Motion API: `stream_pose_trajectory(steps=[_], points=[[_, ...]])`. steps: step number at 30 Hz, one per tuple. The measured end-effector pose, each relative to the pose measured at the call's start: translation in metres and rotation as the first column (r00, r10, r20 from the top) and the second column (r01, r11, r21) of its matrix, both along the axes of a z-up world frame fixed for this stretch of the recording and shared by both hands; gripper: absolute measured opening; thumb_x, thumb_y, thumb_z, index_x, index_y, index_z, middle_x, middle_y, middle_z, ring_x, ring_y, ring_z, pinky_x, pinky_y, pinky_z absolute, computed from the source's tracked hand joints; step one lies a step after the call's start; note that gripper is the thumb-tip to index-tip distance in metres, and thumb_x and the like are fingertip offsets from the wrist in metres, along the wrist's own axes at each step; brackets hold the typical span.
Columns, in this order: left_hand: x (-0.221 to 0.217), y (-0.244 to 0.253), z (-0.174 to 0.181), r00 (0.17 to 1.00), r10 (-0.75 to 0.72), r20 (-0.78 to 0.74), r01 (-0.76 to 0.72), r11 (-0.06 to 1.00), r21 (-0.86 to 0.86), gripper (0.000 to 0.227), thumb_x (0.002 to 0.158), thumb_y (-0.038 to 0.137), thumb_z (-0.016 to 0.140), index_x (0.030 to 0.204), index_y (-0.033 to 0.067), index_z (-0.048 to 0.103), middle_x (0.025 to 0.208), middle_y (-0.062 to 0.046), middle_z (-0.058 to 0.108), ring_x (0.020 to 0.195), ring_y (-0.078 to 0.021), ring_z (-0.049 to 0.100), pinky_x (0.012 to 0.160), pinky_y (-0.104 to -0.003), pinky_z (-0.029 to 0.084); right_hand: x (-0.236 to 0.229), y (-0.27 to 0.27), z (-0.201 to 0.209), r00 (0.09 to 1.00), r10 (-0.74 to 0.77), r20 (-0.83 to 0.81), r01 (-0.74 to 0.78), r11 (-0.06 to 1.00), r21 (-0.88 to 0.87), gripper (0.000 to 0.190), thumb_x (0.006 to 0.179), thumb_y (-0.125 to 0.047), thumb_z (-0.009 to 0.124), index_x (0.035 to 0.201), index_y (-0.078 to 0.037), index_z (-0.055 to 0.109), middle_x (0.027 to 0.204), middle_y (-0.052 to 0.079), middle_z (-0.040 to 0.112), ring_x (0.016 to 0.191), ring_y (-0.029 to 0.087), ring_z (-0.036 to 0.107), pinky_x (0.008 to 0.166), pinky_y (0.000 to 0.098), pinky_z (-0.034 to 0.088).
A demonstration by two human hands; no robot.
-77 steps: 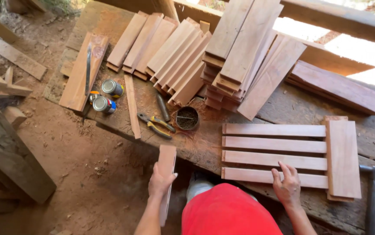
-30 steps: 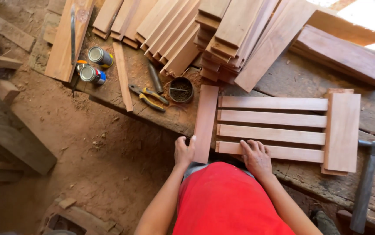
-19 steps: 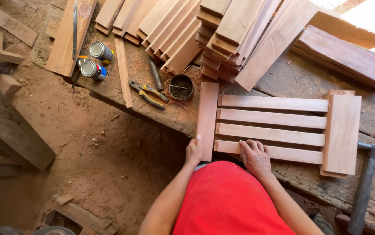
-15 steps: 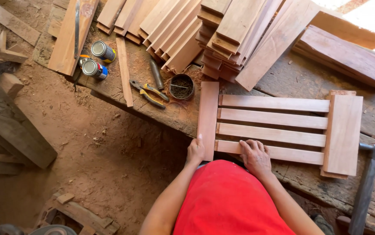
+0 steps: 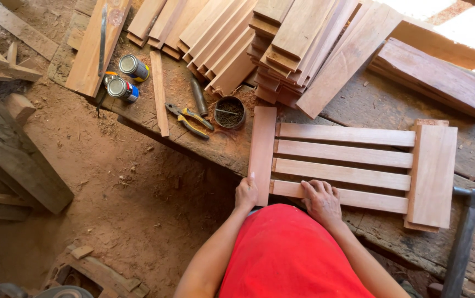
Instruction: The person applies glue to the ends of wooden slats with a small brush and fits them between two cross pieces on a workbench, building a slatted panel. They align the slats by hand, tap them with a hammer, and use a chisel-like tool to adjust the joints as the panel takes shape.
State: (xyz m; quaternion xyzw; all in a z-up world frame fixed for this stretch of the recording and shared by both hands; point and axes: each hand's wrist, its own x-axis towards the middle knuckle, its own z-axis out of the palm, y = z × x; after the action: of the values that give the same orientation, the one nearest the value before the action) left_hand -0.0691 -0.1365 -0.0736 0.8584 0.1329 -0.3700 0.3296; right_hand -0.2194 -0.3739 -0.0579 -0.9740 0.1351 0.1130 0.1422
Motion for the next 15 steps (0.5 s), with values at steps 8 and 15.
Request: stream_pose_trajectory(steps=[8,15], points=[[0.0,-0.001,0.012,1.0,0.025,-0.012,-0.025,1.0,-0.004,0.078,0.102,0.067,0.02,0.113,0.0046,0.066,0.12,-0.028,0.07,0.124,-0.0435,0.062,0.107,-0.053,0.049,0.002,-0.001,-0.005,1.0,0.01,0.017,-0.01,1.0,-0.005,0.064,0.078,-0.04,0.075,0.138,-0.039,0.054,0.13,-0.007,0.054,0.133,0.023,0.048,0.109,0.0462,0.038],[-0.001,0.0,-0.003,1.0,0.004,-0.013,-0.004,1.0,0.013,0.08,0.101,0.07,0.02,0.113,0.0054,0.065,0.12,-0.028,0.07,0.123,-0.0432,0.062,0.107,-0.053,0.049,0.001,-0.002,-0.005,1.0,0.01,0.006,-0.01,1.0,-0.011,0.064,0.079,-0.04,0.075,0.139,-0.039,0.053,0.131,-0.007,0.053,0.134,0.022,0.048,0.111,0.0457,0.036]])
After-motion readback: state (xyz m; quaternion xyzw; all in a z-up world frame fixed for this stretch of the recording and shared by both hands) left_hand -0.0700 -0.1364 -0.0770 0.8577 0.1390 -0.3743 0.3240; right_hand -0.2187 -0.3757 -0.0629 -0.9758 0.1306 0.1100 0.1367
